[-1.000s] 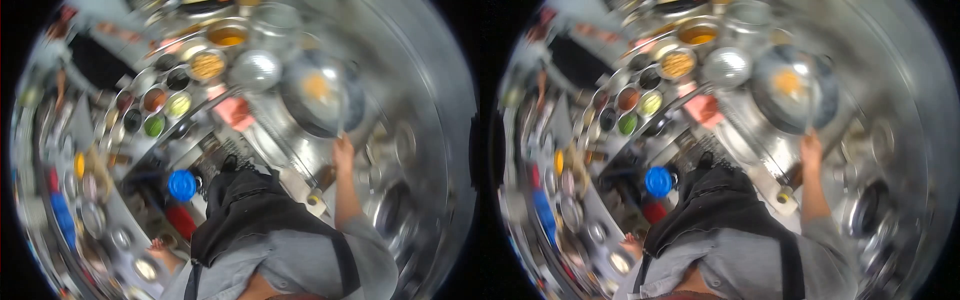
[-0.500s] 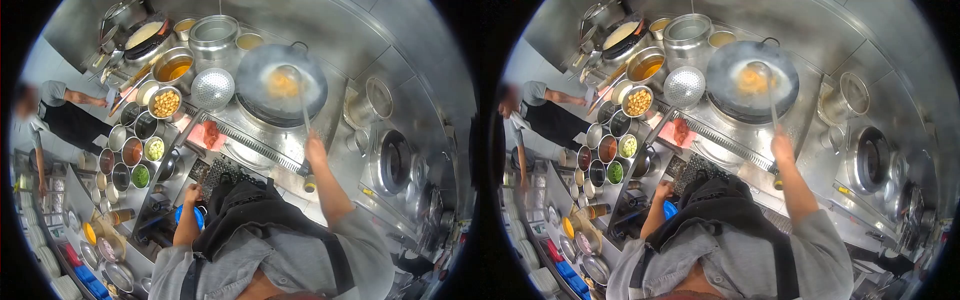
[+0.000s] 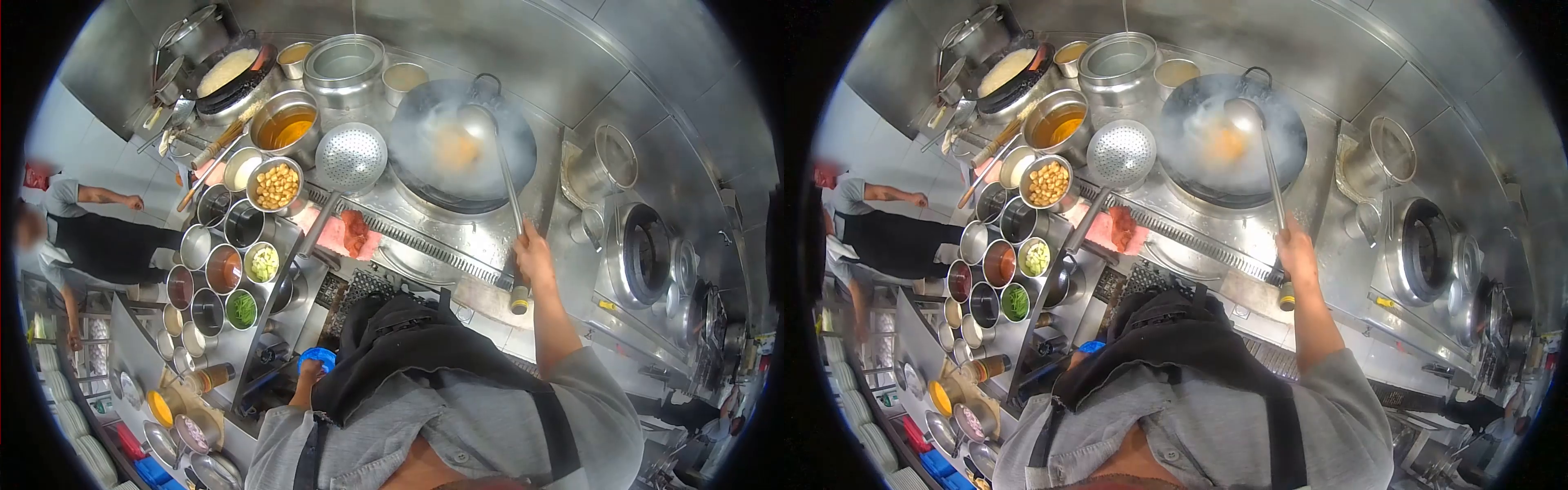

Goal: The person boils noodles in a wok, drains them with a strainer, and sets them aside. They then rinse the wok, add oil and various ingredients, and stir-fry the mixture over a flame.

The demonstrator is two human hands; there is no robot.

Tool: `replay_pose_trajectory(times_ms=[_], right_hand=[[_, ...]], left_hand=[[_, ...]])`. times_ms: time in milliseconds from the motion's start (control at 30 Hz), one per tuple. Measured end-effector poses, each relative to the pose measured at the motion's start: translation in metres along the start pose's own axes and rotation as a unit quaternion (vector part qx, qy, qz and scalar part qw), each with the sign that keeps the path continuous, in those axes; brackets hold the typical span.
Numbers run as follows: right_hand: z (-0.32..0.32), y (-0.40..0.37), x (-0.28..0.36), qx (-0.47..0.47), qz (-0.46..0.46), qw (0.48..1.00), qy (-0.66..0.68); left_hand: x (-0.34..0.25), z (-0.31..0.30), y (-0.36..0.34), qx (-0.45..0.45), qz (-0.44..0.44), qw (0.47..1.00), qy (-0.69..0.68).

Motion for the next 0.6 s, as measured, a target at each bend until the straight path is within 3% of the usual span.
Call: replay_pose_trajectory(times_ms=[33, 167, 233, 300, 333, 367, 400, 467, 533, 600], right_hand=[[0.001, -0.007, 0.001, 0.042, 0.088, 0.990, 0.100], [0.018, 0.001, -0.012, 0.062, 0.098, 0.990, 0.081], [0.022, 0.025, -0.008, -0.042, -0.057, 0.986, -0.148], [0.015, 0.027, 0.008, -0.048, -0.038, 0.992, -0.106], [0.013, 0.026, 0.015, -0.055, -0.018, 0.996, -0.065], [0.017, 0.027, 0.018, -0.058, -0.017, 0.996, -0.067], [0.024, 0.027, 0.019, -0.052, -0.021, 0.995, -0.080], [0.046, 0.029, 0.000, -0.062, -0.028, 0.991, -0.119], [0.051, 0.020, -0.010, 0.049, 0.058, 0.989, 0.127], [0.035, 0.002, -0.025, 0.067, 0.110, 0.934, 0.332]], left_hand=[[-0.002, -0.008, 0.004, 0.001, 0.033, 0.999, 0.014], [-0.020, -0.044, 0.000, 0.003, 0.162, 0.984, 0.071], [-0.050, -0.070, -0.001, -0.001, 0.226, 0.969, 0.101], [-0.066, -0.086, -0.001, -0.002, 0.257, 0.959, 0.116], [-0.073, -0.090, 0.010, 0.035, 0.137, 0.979, -0.146], [-0.080, -0.091, 0.019, 0.072, 0.006, 0.916, -0.395], [-0.095, -0.099, 0.018, 0.075, 0.009, 0.916, -0.393], [-0.115, -0.113, 0.004, 0.034, -0.067, 0.906, -0.417], [-0.119, -0.116, 0.006, 0.034, -0.062, 0.901, -0.429], [-0.118, -0.125, 0.004, 0.030, -0.058, 0.895, -0.441]])
Point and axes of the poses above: each hand's wrist, its own y-axis towards the middle knuckle, its own z-axis out of the palm, x = y × z, the point moved 2 cm from there along y, towards the middle knuckle, and after that the axes turned 2 degrees about -z, right-handed, at the moved point
